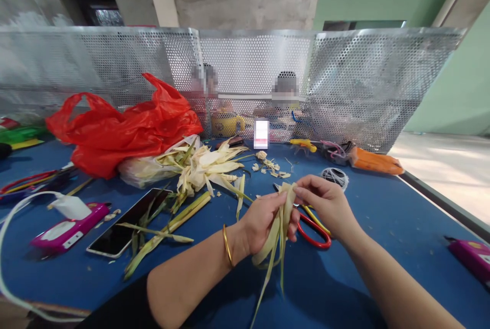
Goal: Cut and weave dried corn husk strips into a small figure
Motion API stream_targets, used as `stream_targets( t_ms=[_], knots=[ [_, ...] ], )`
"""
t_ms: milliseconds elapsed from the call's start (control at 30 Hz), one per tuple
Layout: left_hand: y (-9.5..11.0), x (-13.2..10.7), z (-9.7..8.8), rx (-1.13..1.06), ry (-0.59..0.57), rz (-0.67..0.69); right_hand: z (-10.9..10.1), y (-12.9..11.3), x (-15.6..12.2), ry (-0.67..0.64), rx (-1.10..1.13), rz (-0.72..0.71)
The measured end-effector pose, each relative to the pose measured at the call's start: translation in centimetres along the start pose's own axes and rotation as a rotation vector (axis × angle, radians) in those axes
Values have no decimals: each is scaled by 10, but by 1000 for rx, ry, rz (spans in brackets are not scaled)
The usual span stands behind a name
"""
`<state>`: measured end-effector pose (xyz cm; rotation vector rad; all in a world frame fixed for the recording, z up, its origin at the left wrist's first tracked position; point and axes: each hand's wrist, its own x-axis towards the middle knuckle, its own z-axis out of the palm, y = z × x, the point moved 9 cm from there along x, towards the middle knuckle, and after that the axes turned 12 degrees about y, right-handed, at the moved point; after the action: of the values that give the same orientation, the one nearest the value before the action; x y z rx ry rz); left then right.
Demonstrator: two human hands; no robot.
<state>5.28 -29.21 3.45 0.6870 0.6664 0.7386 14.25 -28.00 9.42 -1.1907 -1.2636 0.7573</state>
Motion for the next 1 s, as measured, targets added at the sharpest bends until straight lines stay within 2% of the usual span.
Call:
stream_targets(
  t_ms=[100, 167, 333, 433, 567, 733, 1000],
  knots=[
    [-3, 2, -3, 2, 44, 2, 4, -1, -1, -70, -68, -30],
    [-4, 3, -4, 24, 59, 12, 4, -5, -1, -94, -174, -112],
    [-3, 4, -4, 98, 17, 33, 3, -21, -2, -49, -416, -378],
    [-1, 3, -1, 155, -11, 66, 5, -25, -6, -18, -494, -465],
    [3, 2, -2, 202, 16, 120, 0, -25, -7, 52, -467, -468],
    [3, 3, -3, 208, 33, 137, 14, -23, -13, -101, -505, -494],
    [1, 5, -8, 228, 82, 116, 26, -22, -20, -207, -549, -559]
  ],
)
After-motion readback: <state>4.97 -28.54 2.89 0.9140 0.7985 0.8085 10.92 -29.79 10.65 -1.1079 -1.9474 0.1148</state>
